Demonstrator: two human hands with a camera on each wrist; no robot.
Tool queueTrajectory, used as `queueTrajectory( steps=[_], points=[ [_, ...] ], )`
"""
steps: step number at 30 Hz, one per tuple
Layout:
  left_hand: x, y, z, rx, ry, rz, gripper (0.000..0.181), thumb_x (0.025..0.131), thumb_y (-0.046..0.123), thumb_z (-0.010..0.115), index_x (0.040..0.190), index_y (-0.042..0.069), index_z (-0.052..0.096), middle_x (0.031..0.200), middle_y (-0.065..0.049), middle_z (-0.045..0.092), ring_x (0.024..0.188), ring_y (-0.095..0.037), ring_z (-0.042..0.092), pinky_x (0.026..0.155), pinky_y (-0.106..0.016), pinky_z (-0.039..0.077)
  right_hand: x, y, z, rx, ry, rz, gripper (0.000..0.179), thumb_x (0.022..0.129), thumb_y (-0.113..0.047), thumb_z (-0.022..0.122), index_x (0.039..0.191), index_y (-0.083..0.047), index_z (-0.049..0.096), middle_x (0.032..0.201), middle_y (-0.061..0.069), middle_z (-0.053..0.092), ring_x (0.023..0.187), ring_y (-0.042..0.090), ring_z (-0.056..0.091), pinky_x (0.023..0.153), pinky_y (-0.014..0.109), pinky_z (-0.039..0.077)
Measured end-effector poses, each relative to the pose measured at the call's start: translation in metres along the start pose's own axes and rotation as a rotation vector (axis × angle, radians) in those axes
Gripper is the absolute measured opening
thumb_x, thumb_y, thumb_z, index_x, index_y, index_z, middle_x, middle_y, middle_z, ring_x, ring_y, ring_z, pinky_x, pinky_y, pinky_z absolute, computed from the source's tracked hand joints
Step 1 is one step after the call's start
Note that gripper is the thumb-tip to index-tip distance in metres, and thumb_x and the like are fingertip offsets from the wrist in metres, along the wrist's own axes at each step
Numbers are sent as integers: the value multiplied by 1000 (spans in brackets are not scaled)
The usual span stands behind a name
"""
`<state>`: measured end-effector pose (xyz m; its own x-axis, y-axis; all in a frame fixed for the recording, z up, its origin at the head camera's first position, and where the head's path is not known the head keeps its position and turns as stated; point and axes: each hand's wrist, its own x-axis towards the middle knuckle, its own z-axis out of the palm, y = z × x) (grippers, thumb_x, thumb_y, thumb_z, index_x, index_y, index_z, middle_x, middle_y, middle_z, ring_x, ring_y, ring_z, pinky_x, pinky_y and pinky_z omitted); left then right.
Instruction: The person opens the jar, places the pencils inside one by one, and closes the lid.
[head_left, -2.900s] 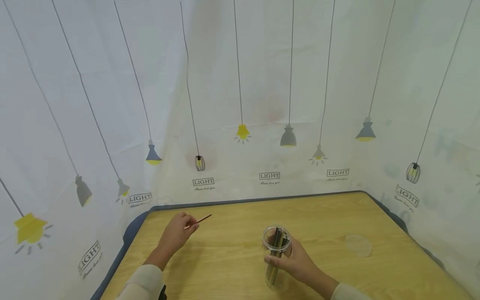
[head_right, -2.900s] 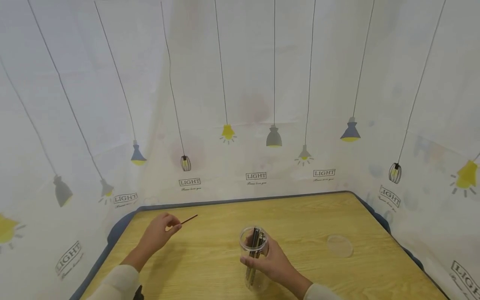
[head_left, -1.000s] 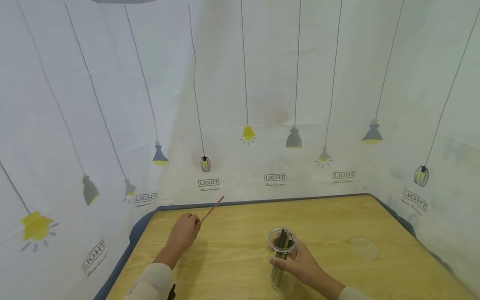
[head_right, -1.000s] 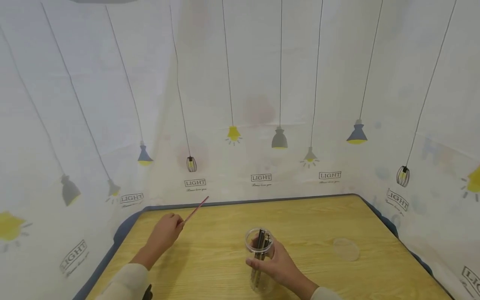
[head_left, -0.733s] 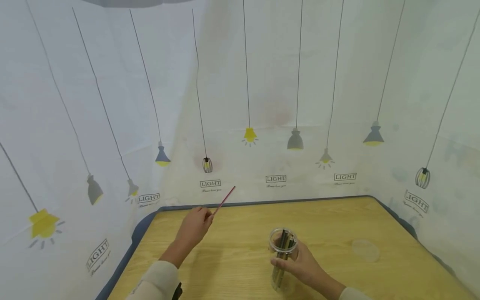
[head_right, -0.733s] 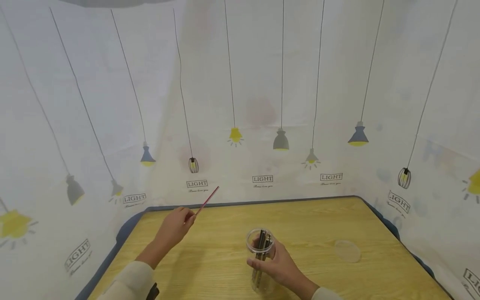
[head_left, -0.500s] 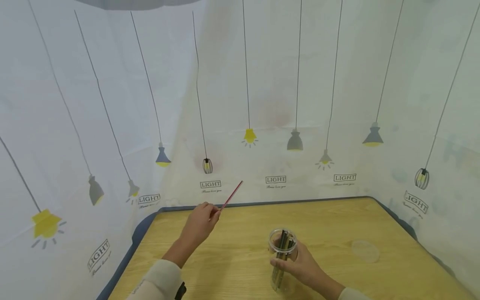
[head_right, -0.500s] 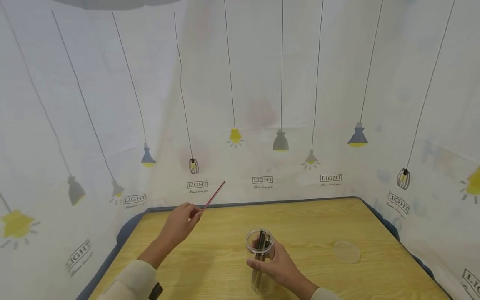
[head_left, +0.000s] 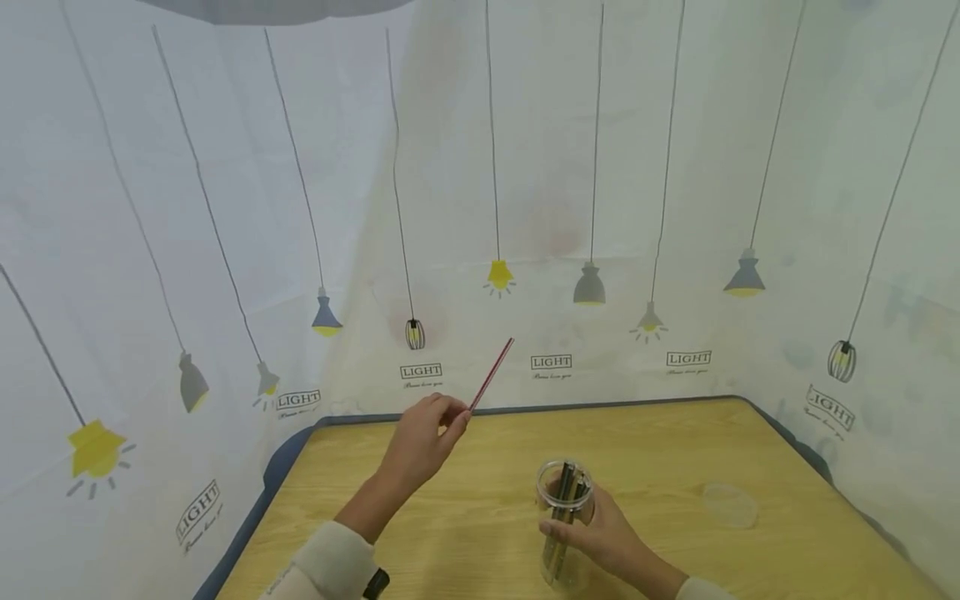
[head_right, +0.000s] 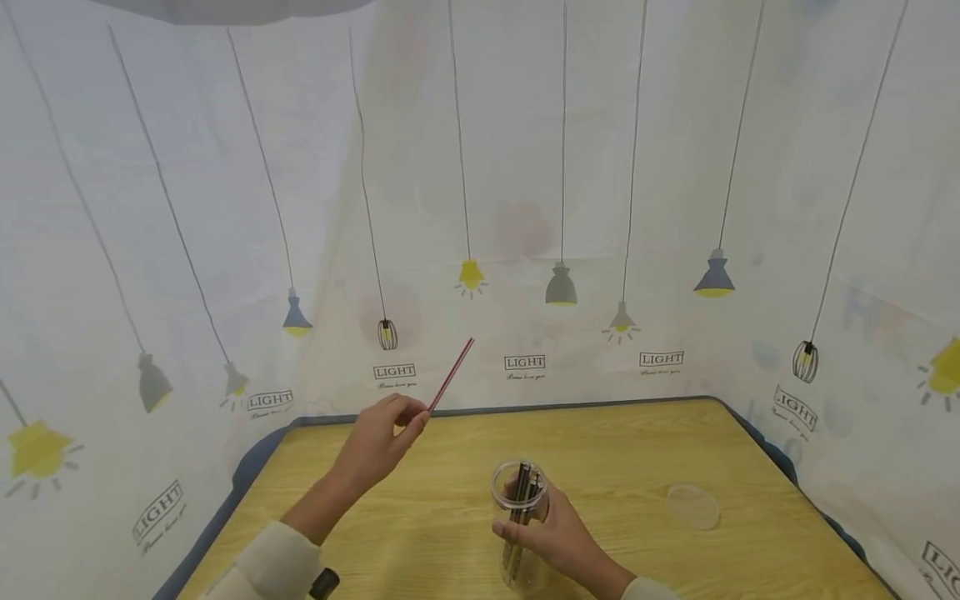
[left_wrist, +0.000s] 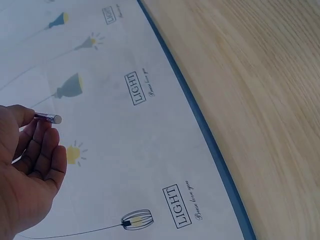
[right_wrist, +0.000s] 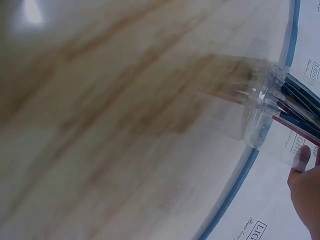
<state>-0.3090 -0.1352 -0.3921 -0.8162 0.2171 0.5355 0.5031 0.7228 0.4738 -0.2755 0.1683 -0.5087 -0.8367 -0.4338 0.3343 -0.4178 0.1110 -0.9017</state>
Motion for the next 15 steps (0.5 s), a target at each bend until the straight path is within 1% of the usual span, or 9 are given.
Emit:
queueTrajectory(
  steps=[3, 5, 9, 12, 13, 15],
  points=[
    [-1, 13, -1, -50, 5, 29, 16, 110, 27, 71, 116, 14, 80, 104, 6, 75, 100, -13, 73, 92, -41, 64, -1, 1, 0, 2, -2, 2, 49, 103, -14, 79, 142, 1, 54, 142, 28, 64, 128, 7, 70, 110, 15, 50],
    [-1, 21, -2, -78, 6, 47, 15, 110, 26, 72, 117, 15, 80, 104, 7, 76, 100, -12, 74, 91, -41, 65, -1, 1, 0, 4, -4, -1, 48, 104, -14, 78, 142, 1, 54, 143, 30, 63, 130, 13, 70, 111, 14, 49],
    [-3, 36, -4, -127, 8, 72, 12, 110, 25, 72, 117, 19, 80, 102, 10, 77, 97, -9, 74, 86, -38, 64, -1, 2, 1, 5, -4, 0, 46, 104, -12, 77, 142, 1, 54, 144, 33, 62, 133, 25, 70, 111, 14, 49],
    [-2, 45, -6, -150, 6, 86, 15, 110, 28, 72, 119, 19, 79, 102, 12, 77, 96, -6, 73, 86, -35, 63, 0, 1, 1, -9, 0, 7, 46, 104, -11, 77, 143, 0, 54, 144, 33, 63, 133, 31, 70, 111, 16, 50],
    [-2, 48, -7, -155, 7, 93, 15, 110, 29, 72, 120, 19, 79, 102, 13, 78, 96, -6, 73, 86, -35, 63, 0, 0, 1, -16, 1, 9, 47, 104, -11, 77, 143, 0, 54, 144, 32, 63, 134, 31, 70, 112, 19, 51],
    [-1, 53, -8, -167, 10, 111, 16, 110, 30, 72, 121, 19, 79, 103, 12, 78, 97, -6, 74, 88, -35, 64, 0, -2, 1, -27, 0, 19, 47, 104, -11, 77, 143, 0, 54, 144, 30, 64, 132, 24, 71, 113, 19, 51]
  ],
)
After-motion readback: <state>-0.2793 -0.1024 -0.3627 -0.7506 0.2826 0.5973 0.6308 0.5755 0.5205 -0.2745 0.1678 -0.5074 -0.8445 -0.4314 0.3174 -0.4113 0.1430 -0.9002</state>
